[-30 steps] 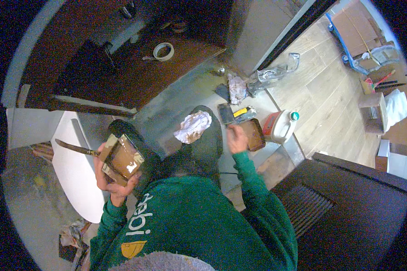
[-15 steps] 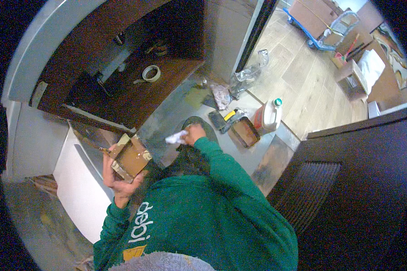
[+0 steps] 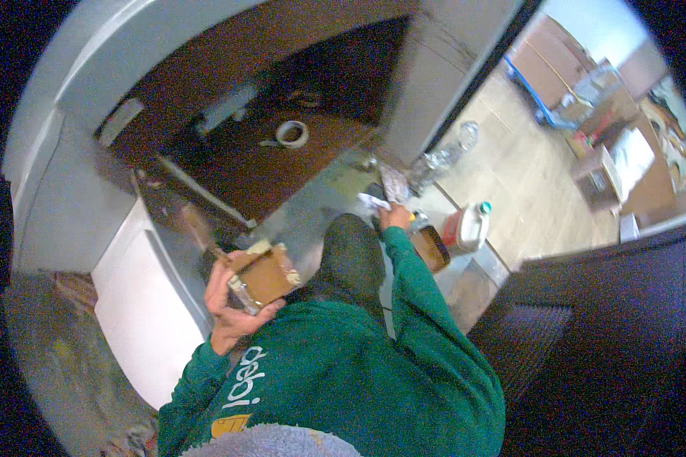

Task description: The person sits on the bathroom floor and uses a paintbrush to apply brown paint to the edges of a wooden cabinet under the sink. They repeatedly dip the brush into a small container and paint the cabinet's side and top edge.

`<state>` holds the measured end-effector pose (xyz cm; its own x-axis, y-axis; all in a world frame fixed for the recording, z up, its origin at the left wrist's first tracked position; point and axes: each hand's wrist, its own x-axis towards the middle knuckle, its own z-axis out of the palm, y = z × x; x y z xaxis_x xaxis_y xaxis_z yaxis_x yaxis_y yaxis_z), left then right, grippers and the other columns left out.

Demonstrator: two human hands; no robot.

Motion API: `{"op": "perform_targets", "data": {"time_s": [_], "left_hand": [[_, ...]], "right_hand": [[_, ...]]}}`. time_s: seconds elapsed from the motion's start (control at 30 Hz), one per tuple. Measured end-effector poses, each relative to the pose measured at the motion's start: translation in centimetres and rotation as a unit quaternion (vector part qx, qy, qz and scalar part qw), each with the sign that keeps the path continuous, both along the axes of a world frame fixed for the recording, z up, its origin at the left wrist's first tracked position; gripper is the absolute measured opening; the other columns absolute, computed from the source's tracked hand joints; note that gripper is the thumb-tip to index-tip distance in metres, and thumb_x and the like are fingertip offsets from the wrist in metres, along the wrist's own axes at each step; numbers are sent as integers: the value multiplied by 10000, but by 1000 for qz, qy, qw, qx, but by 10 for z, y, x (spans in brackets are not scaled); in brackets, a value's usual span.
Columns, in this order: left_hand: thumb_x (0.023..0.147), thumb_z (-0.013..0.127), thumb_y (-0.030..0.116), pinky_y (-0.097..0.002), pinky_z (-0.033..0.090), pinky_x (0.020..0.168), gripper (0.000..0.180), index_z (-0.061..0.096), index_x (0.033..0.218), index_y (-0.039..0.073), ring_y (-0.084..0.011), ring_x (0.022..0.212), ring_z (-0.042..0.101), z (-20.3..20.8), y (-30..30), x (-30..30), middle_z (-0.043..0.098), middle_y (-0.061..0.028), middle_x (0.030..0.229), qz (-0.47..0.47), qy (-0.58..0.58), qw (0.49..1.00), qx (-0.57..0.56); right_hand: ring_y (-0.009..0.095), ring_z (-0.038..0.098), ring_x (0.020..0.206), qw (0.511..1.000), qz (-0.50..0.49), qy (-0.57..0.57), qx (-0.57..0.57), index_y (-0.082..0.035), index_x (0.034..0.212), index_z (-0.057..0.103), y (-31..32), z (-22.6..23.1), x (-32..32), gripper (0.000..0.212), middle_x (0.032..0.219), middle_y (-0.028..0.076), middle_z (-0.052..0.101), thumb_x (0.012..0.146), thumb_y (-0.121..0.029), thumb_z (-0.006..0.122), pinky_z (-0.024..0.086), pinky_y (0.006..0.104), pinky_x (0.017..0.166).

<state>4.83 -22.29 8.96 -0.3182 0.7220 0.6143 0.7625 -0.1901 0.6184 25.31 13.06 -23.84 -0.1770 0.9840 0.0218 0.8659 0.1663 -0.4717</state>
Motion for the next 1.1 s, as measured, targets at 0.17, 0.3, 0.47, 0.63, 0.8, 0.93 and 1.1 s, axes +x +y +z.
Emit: {"op": "perform_targets", "data": {"time_s": [0.17,0.3,0.47,0.63,0.8,0.93,1.1], "left_hand": [[604,937,233,-377,537,877,664,662,1149,-29,-318,1010,663,-5,-5,3,645,-189,1114,8,-38,999,-12],[604,944,230,-377,536,876,671,659,1153,-32,-316,1009,660,0,-11,-4,639,-188,1120,9,-49,998,-36],[592,943,288,-399,526,894,708,659,1153,-37,-330,1028,655,11,-24,-17,642,-195,1130,4,-39,998,-49],[586,943,319,-408,522,898,724,656,1142,-46,-339,1026,656,29,-49,-32,643,-207,1131,9,-41,999,-32],[573,947,303,-393,523,893,737,651,1145,-55,-327,1015,657,37,-68,-45,647,-205,1118,55,-62,997,-2],[576,941,313,-388,525,890,745,645,1141,-73,-324,989,660,41,-76,-56,647,-204,1099,73,-72,995,18],[576,937,321,-414,523,919,767,637,1149,-90,-340,1027,660,49,-88,-72,639,-234,1161,80,-73,993,53]], "right_hand": [[418,608,1132,986,107,31,125,-96,1308,609,-19,35,-30,686,1206,255,639,747,-454,778,477,464,1004],[202,689,880,888,281,298,-208,-36,1058,739,-96,107,-67,256,941,131,745,915,-247,713,527,325,819],[96,631,915,669,451,407,-429,33,1153,691,-185,203,-98,264,974,25,734,948,-96,587,521,278,834],[140,639,1076,468,467,498,-561,-7,1218,663,-234,252,-131,308,1179,38,690,912,-26,630,518,304,930],[158,627,1139,475,477,473,-569,-22,1345,545,-256,268,-167,470,1269,62,652,894,-37,678,513,335,987],[159,626,1143,512,505,477,-506,-26,1353,531,-269,287,-191,507,1277,66,643,881,-66,711,509,347,1009],[157,629,1128,479,511,490,-519,-32,1335,542,-285,316,-214,493,1263,66,647,880,-97,721,523,339,986]]}}
